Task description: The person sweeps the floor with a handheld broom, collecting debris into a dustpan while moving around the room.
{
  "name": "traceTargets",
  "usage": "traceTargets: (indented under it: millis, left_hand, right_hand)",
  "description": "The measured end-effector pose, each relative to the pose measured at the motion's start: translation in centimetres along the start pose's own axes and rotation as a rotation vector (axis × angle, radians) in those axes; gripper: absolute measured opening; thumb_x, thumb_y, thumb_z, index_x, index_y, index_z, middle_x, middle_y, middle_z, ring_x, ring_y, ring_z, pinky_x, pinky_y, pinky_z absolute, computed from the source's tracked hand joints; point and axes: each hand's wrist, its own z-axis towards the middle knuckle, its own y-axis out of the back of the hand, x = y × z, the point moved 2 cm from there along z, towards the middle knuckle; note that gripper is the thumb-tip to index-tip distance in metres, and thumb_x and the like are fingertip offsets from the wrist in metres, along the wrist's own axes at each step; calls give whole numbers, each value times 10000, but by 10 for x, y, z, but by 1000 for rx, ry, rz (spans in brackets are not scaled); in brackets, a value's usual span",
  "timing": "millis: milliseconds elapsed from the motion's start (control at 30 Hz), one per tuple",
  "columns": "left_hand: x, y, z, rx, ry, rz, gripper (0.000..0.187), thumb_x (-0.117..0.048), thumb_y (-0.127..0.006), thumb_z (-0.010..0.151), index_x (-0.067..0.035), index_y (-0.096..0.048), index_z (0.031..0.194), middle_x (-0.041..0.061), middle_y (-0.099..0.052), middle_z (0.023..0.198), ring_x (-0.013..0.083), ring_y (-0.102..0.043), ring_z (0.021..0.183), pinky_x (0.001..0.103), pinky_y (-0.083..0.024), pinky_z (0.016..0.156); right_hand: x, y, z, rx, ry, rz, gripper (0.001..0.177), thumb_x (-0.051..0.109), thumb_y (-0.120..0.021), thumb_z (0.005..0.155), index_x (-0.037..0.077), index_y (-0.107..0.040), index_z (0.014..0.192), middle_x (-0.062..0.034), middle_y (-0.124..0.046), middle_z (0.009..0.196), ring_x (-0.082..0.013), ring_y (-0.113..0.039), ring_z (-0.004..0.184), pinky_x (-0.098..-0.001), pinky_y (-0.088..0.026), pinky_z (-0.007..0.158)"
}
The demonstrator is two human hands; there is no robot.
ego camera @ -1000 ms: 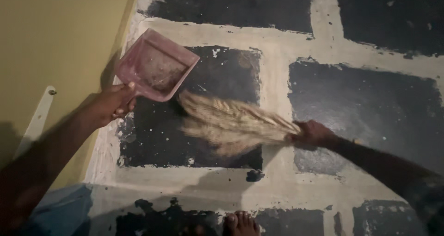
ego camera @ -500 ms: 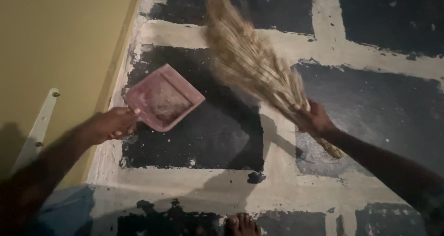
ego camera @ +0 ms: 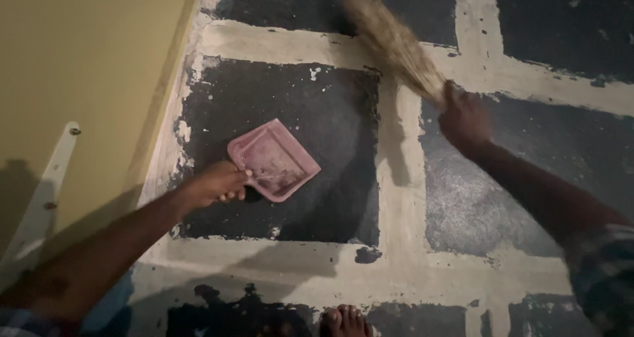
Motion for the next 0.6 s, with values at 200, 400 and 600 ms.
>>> traceTargets:
  millis: [200, 400, 600]
  left_hand:
    - [-7, -17, 44, -201, 178, -27, 207, -203, -528, 1010, -20, -626, 1011, 143, -650, 697, 147, -482, 476, 293, -317, 368]
    - [-9, -11, 64, -202, 208, -47, 263, -218, -530, 1051, 36, -585, 1011, 151, -642, 719, 135, -428, 474, 287, -272, 356]
    - [-11, -17, 52, -150, 95, -69, 225, -247, -539, 1035, -29, -591, 1037, 118, -613, 703, 124, -490, 489, 273, -325, 368]
  right_hand:
    - [57, -6, -18, 184, 148, -232, 718, 112, -583, 873, 57, -337, 1546, -344, -620, 1057, -416, -671, 718, -488, -576, 550]
    - [76, 8, -119, 426, 238, -110, 585, 157, -532, 989, 147, -317, 1533, -181, -677, 915, -246, -623, 592, -350, -531, 376]
    - [104, 38, -205, 440, 263, 103, 710, 165, -632, 900, 136, -323, 1538, -177, -705, 902, -252, -655, 567, -355, -573, 423]
